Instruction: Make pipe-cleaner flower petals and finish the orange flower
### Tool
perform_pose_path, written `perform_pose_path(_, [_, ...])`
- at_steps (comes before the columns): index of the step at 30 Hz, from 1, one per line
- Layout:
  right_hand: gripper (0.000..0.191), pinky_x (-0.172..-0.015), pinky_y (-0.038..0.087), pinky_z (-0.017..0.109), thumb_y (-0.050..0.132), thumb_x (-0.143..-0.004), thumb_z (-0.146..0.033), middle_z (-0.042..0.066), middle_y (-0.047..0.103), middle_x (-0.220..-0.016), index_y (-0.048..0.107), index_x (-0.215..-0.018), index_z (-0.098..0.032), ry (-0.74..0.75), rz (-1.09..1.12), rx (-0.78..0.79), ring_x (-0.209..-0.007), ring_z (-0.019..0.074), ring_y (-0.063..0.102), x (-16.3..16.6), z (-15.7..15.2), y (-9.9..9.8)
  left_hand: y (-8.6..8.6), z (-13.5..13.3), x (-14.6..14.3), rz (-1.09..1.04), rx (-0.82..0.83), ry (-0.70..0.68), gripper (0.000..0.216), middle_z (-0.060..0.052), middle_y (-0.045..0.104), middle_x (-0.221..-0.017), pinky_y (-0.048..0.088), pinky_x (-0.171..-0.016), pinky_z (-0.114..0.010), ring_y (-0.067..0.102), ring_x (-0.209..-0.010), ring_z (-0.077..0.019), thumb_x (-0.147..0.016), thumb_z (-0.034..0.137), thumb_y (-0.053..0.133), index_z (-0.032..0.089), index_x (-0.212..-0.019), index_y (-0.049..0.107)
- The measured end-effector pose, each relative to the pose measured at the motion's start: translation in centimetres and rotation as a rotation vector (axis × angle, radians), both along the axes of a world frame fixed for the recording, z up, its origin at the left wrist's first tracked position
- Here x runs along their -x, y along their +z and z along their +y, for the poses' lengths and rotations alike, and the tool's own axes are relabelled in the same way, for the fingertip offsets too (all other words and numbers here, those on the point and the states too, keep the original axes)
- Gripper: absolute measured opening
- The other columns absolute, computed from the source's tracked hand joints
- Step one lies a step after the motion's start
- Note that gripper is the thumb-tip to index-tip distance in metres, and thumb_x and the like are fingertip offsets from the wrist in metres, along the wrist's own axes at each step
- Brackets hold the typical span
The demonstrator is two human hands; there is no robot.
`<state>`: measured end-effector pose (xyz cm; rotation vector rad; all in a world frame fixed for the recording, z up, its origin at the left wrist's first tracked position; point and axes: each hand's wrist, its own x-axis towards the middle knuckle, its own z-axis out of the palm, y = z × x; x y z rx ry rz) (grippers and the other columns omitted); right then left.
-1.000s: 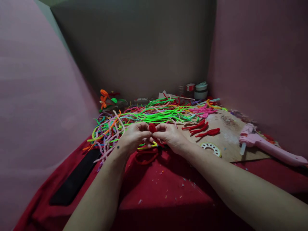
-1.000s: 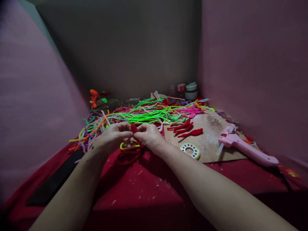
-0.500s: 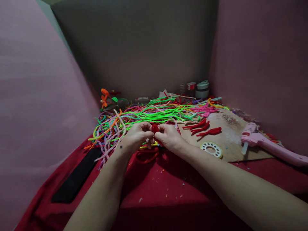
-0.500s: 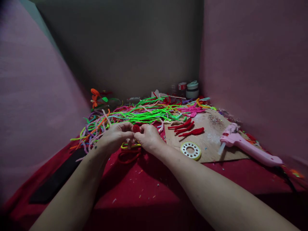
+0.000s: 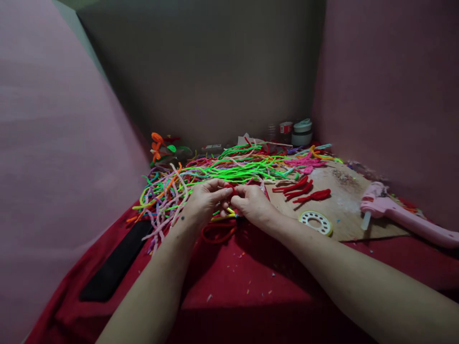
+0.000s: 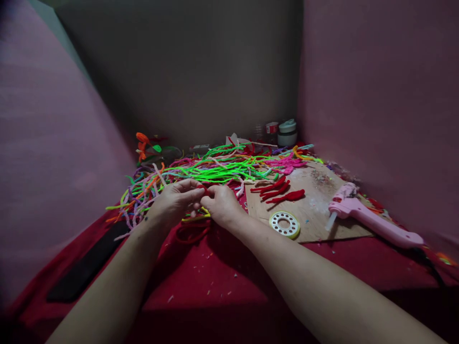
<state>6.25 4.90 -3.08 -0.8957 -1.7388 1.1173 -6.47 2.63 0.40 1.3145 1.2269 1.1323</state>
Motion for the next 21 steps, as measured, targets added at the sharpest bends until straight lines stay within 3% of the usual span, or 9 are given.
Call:
perform_pose_path(6, [0.014,-0.043,0.028,0.02,0.045,-0.069,-0.02,-0.003,0.048,-0.05,0.055,-0.059,-0.014,0.011,0.052,0.072,-0.045,0.0071,0.039,0.2,0.13,0.01,0.12,0.14,0.26,0.012,-0.027,0.01,0.02,0.005,0.05,-0.044,0.031,-0.032,-0.015,0.041,-0.033,-0.0045,-0.064,0.028,0.067,0.014,-0.068,0.053])
perform_pose_path(12, [0.013,-0.041,0.028,0.02,0.044,-0.067,-0.016,-0.003,0.048,-0.048,0.052,-0.058,-0.015,0.076,0.063,0.119,-0.041,0.0066,0.039,0.1,-0.18,0.29,0.48,-0.1,0.28,0.049,-0.051,-0.019,0.023,0.005,0.052,-0.051,0.025,-0.033,-0.014,0.04,-0.035,-0.0032,-0.066,0.033,0.066,0.016,-0.079,0.056])
perform_pose_path(21, [0.011,-0.045,0.028,0.021,0.045,-0.068,-0.021,-0.003,0.05,-0.05,0.05,-0.059,-0.017,-0.044,-0.011,0.009,-0.046,0.0079,0.041,0.55,-0.08,-0.34,0.75,-0.25,-0.27,0.311,-0.159,0.076,0.016,0.007,0.041,-0.041,0.024,-0.036,-0.016,0.033,-0.035,-0.0042,-0.069,0.029,0.058,0.016,-0.065,0.05])
